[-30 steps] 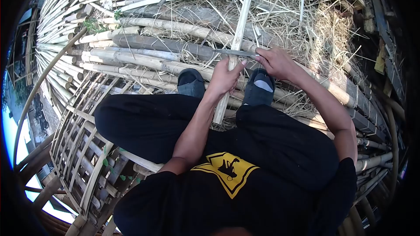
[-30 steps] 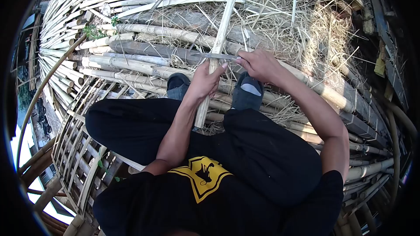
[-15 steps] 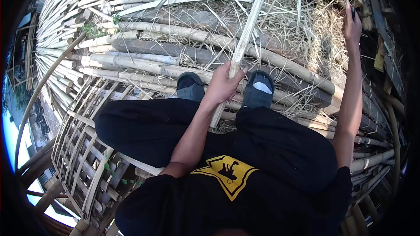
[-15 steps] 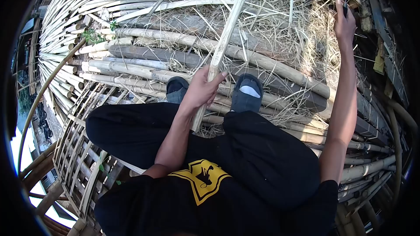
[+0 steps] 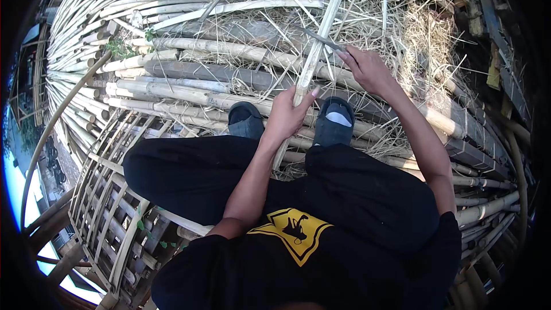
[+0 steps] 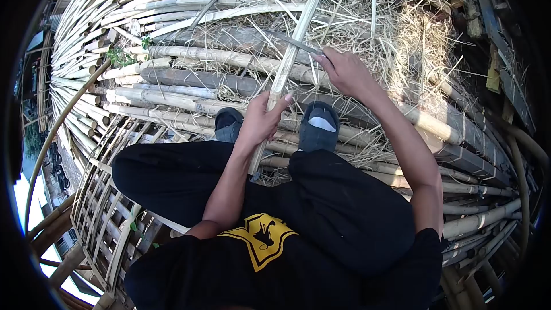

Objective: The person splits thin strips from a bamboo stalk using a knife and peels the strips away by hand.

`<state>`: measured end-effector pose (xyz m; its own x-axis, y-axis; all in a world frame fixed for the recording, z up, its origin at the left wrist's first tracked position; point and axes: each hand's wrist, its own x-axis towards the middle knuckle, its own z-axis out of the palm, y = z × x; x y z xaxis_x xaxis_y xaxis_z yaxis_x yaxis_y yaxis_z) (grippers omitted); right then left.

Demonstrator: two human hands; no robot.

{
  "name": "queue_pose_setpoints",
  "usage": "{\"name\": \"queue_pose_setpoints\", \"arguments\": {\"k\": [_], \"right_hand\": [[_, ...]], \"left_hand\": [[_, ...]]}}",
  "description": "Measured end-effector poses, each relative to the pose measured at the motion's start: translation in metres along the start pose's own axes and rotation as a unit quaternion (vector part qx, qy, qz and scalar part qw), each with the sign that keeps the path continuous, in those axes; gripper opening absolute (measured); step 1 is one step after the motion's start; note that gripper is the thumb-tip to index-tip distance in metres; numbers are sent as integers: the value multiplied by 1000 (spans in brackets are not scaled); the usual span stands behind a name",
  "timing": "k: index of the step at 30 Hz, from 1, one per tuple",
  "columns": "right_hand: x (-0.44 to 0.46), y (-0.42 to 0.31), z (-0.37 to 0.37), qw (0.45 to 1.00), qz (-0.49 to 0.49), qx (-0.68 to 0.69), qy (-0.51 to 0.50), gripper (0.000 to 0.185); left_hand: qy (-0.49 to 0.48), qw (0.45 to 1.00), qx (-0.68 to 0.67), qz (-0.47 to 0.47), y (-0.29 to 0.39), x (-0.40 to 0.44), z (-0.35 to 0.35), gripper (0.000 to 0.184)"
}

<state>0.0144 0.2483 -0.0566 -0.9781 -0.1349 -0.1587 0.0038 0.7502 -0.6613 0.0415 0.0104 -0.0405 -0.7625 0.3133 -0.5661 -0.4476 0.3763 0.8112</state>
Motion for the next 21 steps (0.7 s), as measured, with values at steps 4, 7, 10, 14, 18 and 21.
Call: {"name": "queue_pose_setpoints", "arguments": {"k": [4,7,10,14,18,21], "right_hand": [[-5,12,2,999,-24,-43,-8,36],[-4,20,-1,996,-60,-67,5,36],[3,38,-6,991,-77,-112,5,37],[15,52,-7,979,-99,-174,35,38],[22,57,-5,972,-108,-204,50,39],[29,62,-9,967,-104,-227,52,41]], "left_hand": [[-16,999,12,-37,7,-5,1,37],[3,998,63,7,0,-3,2,37],[-9,999,51,-12,-2,-3,3,37],[-21,999,42,-22,-2,1,6,36],[-36,999,-8,-40,0,0,4,26],[-37,998,-20,-44,3,-1,5,25]]}}
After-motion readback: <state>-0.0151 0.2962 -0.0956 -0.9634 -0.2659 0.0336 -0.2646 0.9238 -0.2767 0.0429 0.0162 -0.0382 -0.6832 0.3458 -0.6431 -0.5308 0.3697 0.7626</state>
